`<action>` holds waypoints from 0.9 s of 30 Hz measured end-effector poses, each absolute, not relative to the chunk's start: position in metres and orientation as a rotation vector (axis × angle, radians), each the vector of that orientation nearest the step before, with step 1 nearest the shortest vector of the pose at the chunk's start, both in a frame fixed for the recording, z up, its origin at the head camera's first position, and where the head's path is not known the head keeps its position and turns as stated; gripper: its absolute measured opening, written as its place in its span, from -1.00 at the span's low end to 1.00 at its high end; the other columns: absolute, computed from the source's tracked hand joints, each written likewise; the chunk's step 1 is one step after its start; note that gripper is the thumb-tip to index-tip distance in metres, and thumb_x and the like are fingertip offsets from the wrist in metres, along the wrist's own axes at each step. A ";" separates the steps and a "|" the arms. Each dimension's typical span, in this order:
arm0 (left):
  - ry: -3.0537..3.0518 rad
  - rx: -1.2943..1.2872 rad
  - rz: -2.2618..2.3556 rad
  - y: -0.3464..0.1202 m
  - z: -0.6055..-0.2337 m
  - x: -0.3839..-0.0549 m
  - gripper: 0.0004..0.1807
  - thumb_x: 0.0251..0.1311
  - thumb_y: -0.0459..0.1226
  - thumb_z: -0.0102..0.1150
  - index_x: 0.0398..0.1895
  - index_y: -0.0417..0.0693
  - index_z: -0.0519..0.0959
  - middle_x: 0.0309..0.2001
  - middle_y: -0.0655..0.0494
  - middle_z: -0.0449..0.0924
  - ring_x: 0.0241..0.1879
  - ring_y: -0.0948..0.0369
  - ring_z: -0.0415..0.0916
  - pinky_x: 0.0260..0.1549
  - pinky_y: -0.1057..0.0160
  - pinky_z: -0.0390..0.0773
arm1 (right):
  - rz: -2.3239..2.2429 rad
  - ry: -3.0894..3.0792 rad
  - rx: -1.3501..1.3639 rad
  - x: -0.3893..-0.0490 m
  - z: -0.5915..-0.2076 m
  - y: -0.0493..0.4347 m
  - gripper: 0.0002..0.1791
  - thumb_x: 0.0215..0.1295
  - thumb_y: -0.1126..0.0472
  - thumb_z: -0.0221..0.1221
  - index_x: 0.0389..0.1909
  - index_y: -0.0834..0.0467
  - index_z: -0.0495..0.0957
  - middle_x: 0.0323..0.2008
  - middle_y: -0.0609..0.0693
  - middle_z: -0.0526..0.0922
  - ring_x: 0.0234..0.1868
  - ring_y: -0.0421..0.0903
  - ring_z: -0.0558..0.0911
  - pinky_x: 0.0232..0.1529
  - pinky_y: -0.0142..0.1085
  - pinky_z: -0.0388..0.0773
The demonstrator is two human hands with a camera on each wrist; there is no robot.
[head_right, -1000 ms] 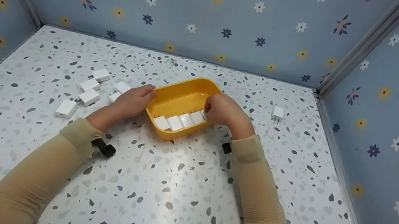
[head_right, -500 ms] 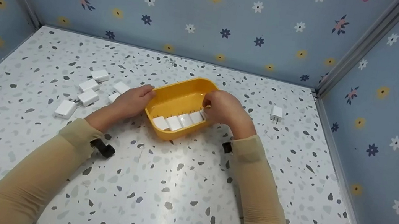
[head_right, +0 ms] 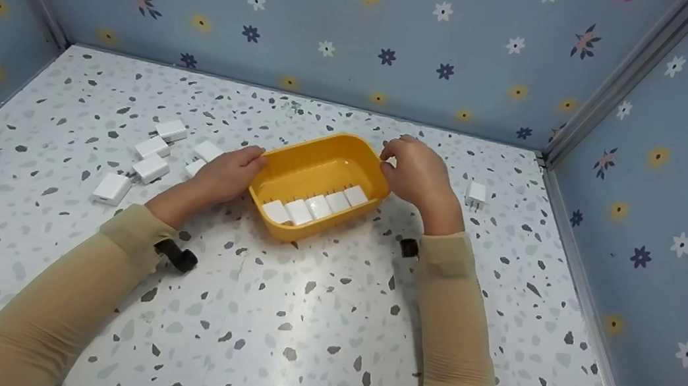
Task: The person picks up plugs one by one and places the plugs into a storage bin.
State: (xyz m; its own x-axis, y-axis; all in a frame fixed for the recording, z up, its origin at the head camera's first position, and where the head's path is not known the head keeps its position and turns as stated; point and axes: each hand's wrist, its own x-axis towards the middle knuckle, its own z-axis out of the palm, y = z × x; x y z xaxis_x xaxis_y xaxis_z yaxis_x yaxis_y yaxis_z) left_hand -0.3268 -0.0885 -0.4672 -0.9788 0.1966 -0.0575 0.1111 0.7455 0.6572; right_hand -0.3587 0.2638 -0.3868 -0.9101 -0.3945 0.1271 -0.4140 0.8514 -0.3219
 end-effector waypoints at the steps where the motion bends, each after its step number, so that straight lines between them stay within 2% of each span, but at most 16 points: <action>1: 2.817 0.251 1.052 -0.088 -0.467 -0.327 -0.56 0.76 0.04 -0.31 0.13 -0.02 0.50 -0.14 -0.07 0.57 -0.16 -0.05 0.49 -0.01 -0.07 0.47 | 0.534 -2.977 0.609 -0.360 -0.386 0.267 -0.77 0.59 0.24 0.31 0.10 0.26 0.77 0.13 0.22 0.70 0.17 0.25 0.66 0.27 0.18 0.60; 13: 2.828 0.258 1.060 -0.088 -0.467 -0.326 -0.57 0.75 0.03 -0.30 0.12 -0.02 0.51 -0.11 -0.06 0.59 -0.13 -0.06 0.50 0.02 -0.09 0.47 | 0.572 -3.038 0.305 -0.371 -0.379 0.305 -0.60 0.66 0.13 0.25 0.33 0.26 0.66 0.32 0.29 0.58 0.28 0.32 0.57 0.31 0.29 0.53; 21: 2.818 0.248 1.070 -0.089 -0.466 -0.326 -0.59 0.75 0.04 -0.30 0.08 0.00 0.49 -0.15 -0.06 0.56 -0.14 -0.05 0.49 -0.01 -0.07 0.46 | 0.569 -3.066 0.150 -0.379 -0.384 0.334 -0.43 0.70 0.00 0.20 0.50 0.28 0.54 0.55 0.40 0.38 0.52 0.43 0.40 0.47 0.38 0.34; 27: 2.835 0.263 1.039 -0.090 -0.467 -0.326 -0.60 0.75 0.03 -0.30 0.09 -0.01 0.48 -0.17 -0.07 0.54 -0.15 -0.06 0.48 -0.03 -0.09 0.45 | 0.643 -3.093 0.041 -0.381 -0.389 0.360 -0.32 0.72 -0.09 0.14 0.59 0.27 0.44 0.60 0.45 0.28 0.47 0.47 0.42 0.41 0.42 0.34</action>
State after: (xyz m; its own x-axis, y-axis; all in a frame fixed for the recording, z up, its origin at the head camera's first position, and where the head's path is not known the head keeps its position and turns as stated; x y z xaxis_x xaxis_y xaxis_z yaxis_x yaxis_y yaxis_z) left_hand -0.3260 -0.0895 -0.4671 -0.9788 0.1998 -0.0445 0.1237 0.7506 0.6490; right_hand -0.3809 0.3598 -0.3891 -0.9995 -0.0288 -0.0116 -0.0218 0.9169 -0.3985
